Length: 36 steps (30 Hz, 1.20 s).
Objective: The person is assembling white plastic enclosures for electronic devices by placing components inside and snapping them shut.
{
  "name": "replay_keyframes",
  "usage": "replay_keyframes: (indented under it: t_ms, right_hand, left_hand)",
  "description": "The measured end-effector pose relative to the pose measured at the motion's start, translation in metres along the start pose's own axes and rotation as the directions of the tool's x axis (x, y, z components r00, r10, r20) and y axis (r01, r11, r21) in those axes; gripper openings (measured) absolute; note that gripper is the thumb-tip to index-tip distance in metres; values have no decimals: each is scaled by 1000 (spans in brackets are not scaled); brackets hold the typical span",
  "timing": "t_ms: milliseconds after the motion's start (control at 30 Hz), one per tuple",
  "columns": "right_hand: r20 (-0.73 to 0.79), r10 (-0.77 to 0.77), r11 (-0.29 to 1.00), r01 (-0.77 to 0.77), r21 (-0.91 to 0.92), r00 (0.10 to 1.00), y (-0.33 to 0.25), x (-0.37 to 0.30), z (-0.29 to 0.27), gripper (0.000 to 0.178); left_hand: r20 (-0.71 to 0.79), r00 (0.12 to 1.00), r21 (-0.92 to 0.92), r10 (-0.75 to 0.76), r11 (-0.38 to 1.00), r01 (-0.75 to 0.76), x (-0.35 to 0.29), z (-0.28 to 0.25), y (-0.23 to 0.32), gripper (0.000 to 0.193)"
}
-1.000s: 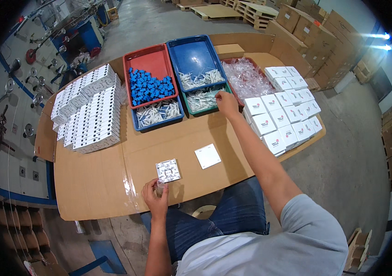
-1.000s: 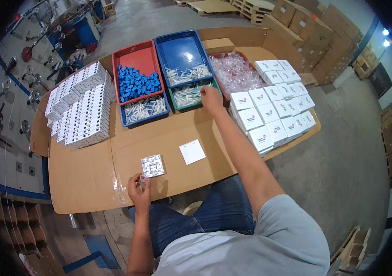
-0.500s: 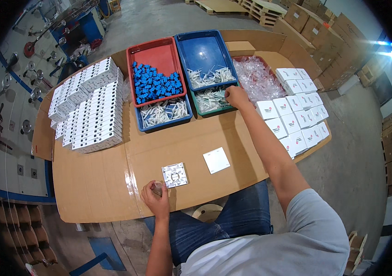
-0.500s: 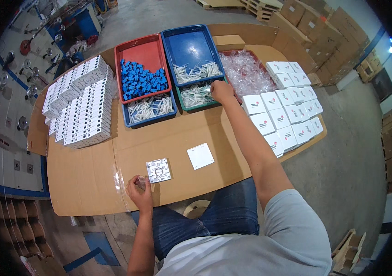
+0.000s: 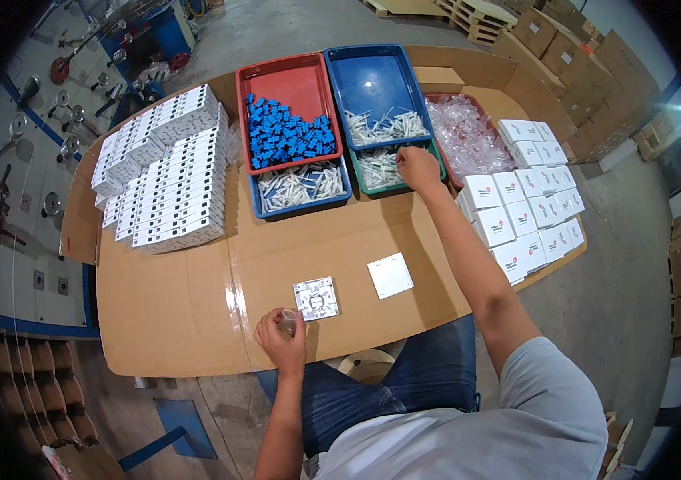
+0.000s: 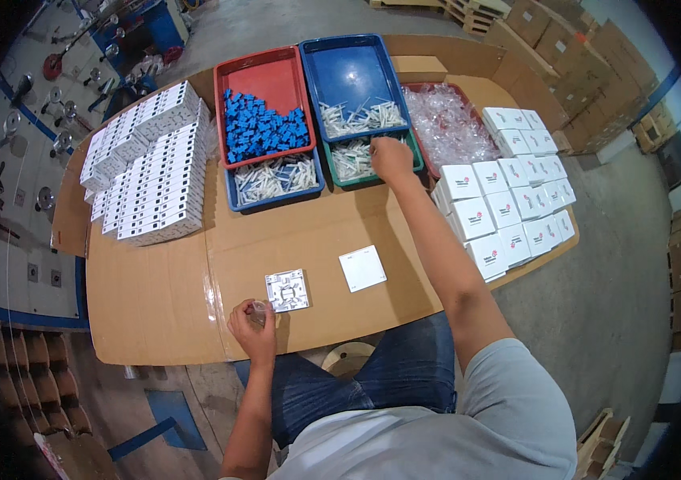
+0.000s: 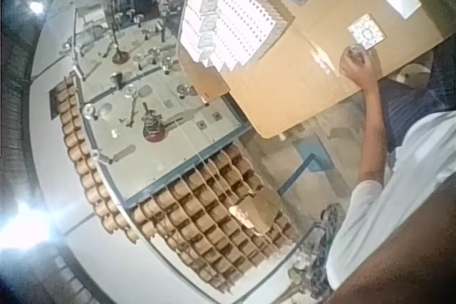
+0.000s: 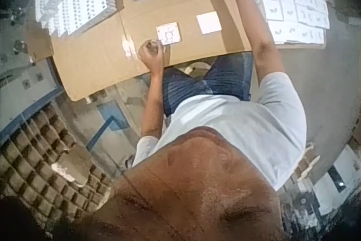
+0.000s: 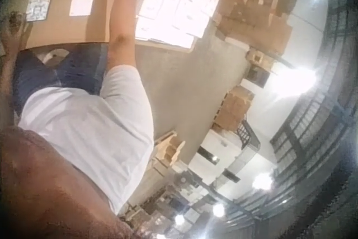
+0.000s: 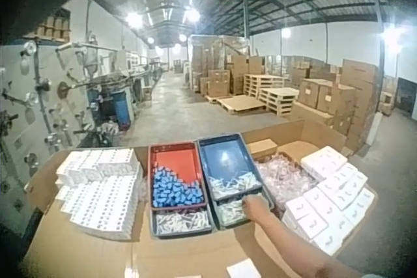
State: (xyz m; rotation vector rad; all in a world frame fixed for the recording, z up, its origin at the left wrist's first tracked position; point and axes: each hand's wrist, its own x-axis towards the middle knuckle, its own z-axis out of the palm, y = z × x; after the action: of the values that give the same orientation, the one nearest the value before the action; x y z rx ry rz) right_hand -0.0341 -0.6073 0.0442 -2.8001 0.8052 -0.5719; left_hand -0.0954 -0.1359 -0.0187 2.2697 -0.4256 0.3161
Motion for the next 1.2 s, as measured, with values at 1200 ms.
replay_keyframes:
  t_ms: [1200]
  right_hand:
    - [341, -756, 648, 714, 265, 559, -198, 18, 74, 18]
  left_hand:
    - [-27, 998, 10, 51, 999, -50, 4, -5, 3, 35]
